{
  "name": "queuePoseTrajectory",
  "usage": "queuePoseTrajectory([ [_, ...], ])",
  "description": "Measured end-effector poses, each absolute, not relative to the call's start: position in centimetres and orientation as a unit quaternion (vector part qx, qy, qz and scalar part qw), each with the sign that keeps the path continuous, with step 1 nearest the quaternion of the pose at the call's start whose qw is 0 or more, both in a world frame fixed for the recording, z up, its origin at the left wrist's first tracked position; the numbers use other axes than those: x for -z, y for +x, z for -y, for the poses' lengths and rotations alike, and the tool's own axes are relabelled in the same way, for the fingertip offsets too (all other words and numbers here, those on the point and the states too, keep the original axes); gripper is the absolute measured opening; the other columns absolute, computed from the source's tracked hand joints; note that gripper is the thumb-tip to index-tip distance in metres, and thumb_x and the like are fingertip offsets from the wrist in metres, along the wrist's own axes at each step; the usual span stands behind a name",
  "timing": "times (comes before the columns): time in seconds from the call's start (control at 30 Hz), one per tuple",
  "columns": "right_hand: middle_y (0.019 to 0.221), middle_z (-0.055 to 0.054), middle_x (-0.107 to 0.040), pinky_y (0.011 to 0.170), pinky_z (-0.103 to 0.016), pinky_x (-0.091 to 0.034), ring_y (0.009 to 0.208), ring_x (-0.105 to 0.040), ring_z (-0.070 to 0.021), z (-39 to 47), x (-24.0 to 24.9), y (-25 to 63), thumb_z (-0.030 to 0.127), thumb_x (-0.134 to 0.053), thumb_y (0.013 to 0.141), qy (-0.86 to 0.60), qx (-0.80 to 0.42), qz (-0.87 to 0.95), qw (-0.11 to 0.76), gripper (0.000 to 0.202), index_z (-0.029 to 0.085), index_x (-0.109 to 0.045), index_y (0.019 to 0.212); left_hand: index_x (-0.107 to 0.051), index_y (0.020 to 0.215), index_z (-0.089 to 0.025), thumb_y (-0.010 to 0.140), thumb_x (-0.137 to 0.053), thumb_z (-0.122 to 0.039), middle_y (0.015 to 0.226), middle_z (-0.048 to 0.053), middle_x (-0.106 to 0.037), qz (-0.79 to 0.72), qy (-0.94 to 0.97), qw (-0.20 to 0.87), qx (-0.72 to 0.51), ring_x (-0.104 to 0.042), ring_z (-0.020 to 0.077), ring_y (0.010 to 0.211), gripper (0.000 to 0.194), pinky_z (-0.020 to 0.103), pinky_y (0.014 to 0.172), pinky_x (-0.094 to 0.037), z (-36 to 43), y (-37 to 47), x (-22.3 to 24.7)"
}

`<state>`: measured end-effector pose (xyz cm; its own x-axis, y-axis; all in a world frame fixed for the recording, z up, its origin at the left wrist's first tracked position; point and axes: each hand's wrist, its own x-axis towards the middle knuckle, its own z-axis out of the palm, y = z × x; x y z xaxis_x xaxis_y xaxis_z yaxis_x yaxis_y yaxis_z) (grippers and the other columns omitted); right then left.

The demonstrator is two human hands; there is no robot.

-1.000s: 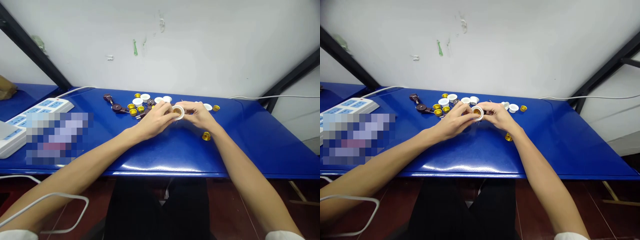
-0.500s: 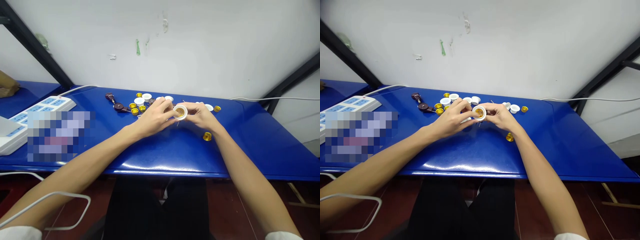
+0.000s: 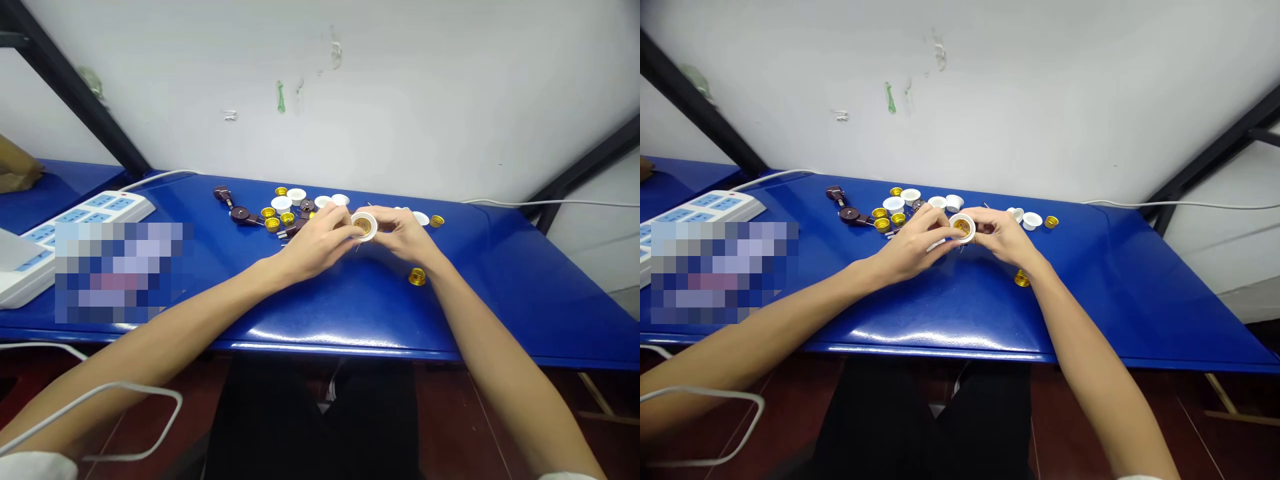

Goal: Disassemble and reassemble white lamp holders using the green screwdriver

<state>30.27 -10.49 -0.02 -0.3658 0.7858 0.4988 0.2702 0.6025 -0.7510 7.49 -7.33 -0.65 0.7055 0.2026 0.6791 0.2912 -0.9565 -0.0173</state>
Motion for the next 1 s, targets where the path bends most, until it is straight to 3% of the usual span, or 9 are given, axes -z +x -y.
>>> queuePoseTrajectory([
  [0.3, 0.112, -0.004, -0.08, 0.091, -0.037, -0.059, 0.1, -0.073, -0.0233, 10.5, 0.3, 30.4, 0.032, -0.083, 0.084, -0.361, -0.356, 0.741, 0.44, 0.029, 0.022, -0.082, 0.111, -0.072, 0.122, -0.019, 0.104, -0.062, -0.031, 0.102, 0.01, -0.063, 0.14, -0.923, 0.037, 0.357, -0.056, 0.0227, 0.098, 0.024, 0.04, 0.091, -0.052, 7.2, 7.2, 0.2],
  [0.5, 0.105, -0.003, -0.08, 0.083, -0.038, -0.061, 0.093, -0.074, -0.0243, 10.8, 0.4, 30.3, 0.034, -0.084, 0.082, -0.386, -0.383, 0.732, 0.412, 0.036, 0.023, -0.081, 0.116, -0.06, 0.145, -0.021, 0.095, -0.075, -0.038, 0.118, 0.012, -0.059, 0.17, -0.918, -0.043, 0.357, -0.058, 0.0248, 0.108, 0.055, 0.043, 0.098, -0.055, 7.4, 6.7, -0.8],
  [0.8, 0.111, -0.005, -0.079, 0.091, -0.039, -0.06, 0.1, -0.073, -0.0248, 11.1, 0.1, 30.3, 0.038, -0.084, 0.086, -0.367, -0.396, 0.75, 0.383, 0.039, 0.022, -0.078, 0.121, -0.063, 0.139, -0.022, 0.096, -0.075, -0.039, 0.118, 0.011, -0.056, 0.16, -0.92, -0.048, 0.354, -0.057, 0.0243, 0.111, 0.048, 0.044, 0.1, -0.055, 7.1, 6.7, -0.3],
  [1.0, 0.106, -0.002, -0.079, 0.083, -0.035, -0.061, 0.091, -0.073, -0.0218, 11.2, -0.1, 30.2, 0.035, -0.085, 0.085, -0.363, -0.4, 0.739, 0.403, 0.034, 0.024, -0.079, 0.117, -0.062, 0.136, -0.019, 0.096, -0.075, -0.039, 0.118, 0.012, -0.057, 0.159, -0.915, -0.039, 0.368, -0.058, 0.0243, 0.112, 0.047, 0.042, 0.1, -0.055, 7.5, 6.8, -0.5],
])
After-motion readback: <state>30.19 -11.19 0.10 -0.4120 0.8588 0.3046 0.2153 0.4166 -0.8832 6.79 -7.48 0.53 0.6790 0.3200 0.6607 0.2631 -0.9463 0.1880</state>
